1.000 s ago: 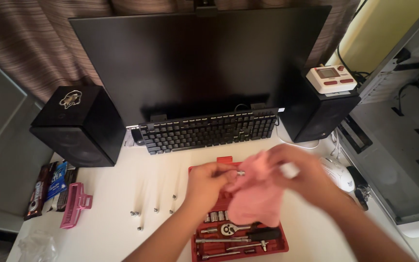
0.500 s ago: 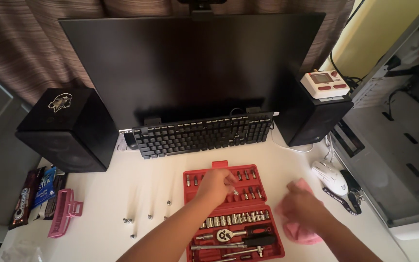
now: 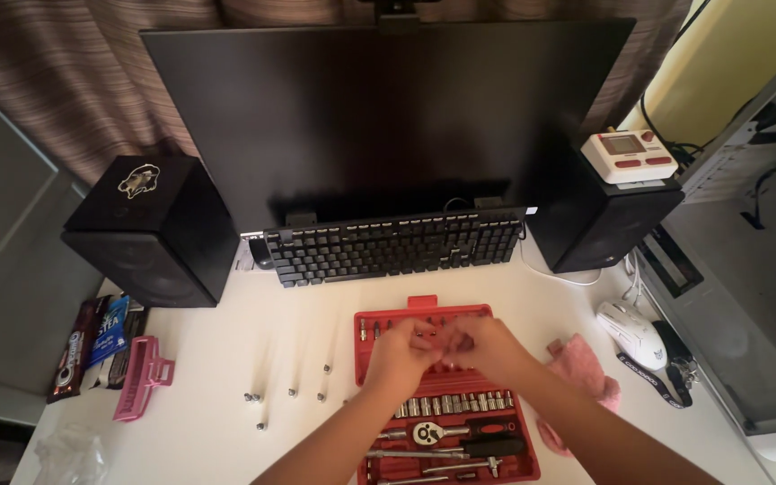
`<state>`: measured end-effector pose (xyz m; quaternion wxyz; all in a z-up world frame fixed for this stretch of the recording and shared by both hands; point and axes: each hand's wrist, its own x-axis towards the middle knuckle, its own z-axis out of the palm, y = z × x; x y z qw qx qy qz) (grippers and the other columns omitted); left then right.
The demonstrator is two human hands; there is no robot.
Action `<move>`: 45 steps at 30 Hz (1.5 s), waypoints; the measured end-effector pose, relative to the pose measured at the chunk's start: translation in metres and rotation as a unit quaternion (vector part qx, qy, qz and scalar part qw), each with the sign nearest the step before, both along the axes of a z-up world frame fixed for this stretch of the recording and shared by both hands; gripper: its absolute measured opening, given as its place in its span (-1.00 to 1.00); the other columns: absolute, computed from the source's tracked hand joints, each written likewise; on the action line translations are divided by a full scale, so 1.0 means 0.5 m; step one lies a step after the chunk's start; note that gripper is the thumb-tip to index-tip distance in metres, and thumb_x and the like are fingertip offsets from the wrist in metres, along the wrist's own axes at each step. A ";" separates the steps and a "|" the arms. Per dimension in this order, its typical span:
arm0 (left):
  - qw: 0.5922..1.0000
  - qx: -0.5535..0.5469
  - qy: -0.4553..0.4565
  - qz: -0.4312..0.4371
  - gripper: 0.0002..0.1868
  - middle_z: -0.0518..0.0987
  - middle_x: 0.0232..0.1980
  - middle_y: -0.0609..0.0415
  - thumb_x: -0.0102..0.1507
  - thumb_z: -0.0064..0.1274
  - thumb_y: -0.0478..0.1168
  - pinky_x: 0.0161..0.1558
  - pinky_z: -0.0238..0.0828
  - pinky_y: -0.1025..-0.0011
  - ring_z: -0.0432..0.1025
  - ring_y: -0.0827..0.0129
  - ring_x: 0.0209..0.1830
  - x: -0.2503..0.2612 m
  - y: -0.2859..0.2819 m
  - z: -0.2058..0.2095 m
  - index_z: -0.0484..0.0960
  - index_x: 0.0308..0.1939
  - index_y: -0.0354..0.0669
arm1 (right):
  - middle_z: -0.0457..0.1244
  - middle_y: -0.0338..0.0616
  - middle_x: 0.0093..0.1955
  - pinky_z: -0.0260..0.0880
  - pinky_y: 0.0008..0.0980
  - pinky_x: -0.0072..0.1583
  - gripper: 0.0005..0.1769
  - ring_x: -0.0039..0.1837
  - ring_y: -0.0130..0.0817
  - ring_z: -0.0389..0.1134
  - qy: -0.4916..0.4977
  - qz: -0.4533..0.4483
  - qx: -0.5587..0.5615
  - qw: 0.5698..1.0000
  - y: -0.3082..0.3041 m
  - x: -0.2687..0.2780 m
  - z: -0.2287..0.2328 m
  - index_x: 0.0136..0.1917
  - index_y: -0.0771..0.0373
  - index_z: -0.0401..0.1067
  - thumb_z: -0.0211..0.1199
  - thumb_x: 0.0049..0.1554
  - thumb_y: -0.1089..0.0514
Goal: Organizing and wiping clean pieces of a socket set on a desk.
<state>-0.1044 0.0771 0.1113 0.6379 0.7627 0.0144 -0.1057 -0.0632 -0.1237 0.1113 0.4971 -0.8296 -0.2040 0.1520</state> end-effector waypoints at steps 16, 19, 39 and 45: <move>0.755 0.550 -0.117 -0.337 0.59 0.13 0.45 -0.51 -0.48 0.69 0.15 0.44 -0.03 -0.04 0.04 -0.30 0.49 -0.118 0.079 -0.043 0.12 0.42 -0.52 | 0.44 -0.10 -0.26 0.48 -0.37 -0.18 -0.64 -0.26 -0.34 0.46 0.090 -0.117 -0.130 0.981 -0.040 0.060 -0.154 -0.03 0.31 0.61 0.55 -0.14 0.31; 0.732 0.574 -0.113 -0.349 0.68 0.07 0.48 -0.54 -0.48 0.69 0.18 0.47 -0.09 -0.07 -0.01 -0.33 0.52 -0.119 0.075 -0.051 0.02 0.47 -0.54 | 0.44 -0.19 -0.24 0.48 -0.38 -0.09 -0.61 -0.19 -0.35 0.47 0.013 -0.088 -0.166 0.982 -0.044 0.057 -0.170 -0.04 0.23 0.63 0.60 -0.18 0.21; 0.730 0.579 -0.080 -0.353 0.70 -0.06 0.56 -0.53 -0.43 0.69 0.18 0.52 -0.20 -0.06 -0.13 -0.31 0.59 -0.128 0.085 -0.019 -0.07 0.53 -0.44 | 0.29 -0.18 -0.14 0.38 -0.20 0.04 -0.63 -0.01 -0.17 0.37 -0.116 -0.066 -0.229 0.964 -0.032 0.006 -0.083 -0.30 0.19 0.46 0.61 -0.20 0.01; 0.870 0.405 -0.256 -0.114 -0.53 0.59 0.24 -0.07 0.16 0.21 -0.30 0.36 0.35 0.20 0.39 0.01 0.34 -0.067 0.204 -0.080 0.65 0.19 -0.17 | 0.32 -0.20 -0.01 0.45 -0.26 0.09 -0.74 0.00 -0.25 0.43 -0.099 -0.179 -0.164 0.965 -0.086 -0.062 0.014 -0.10 0.09 0.58 0.45 0.01 -0.07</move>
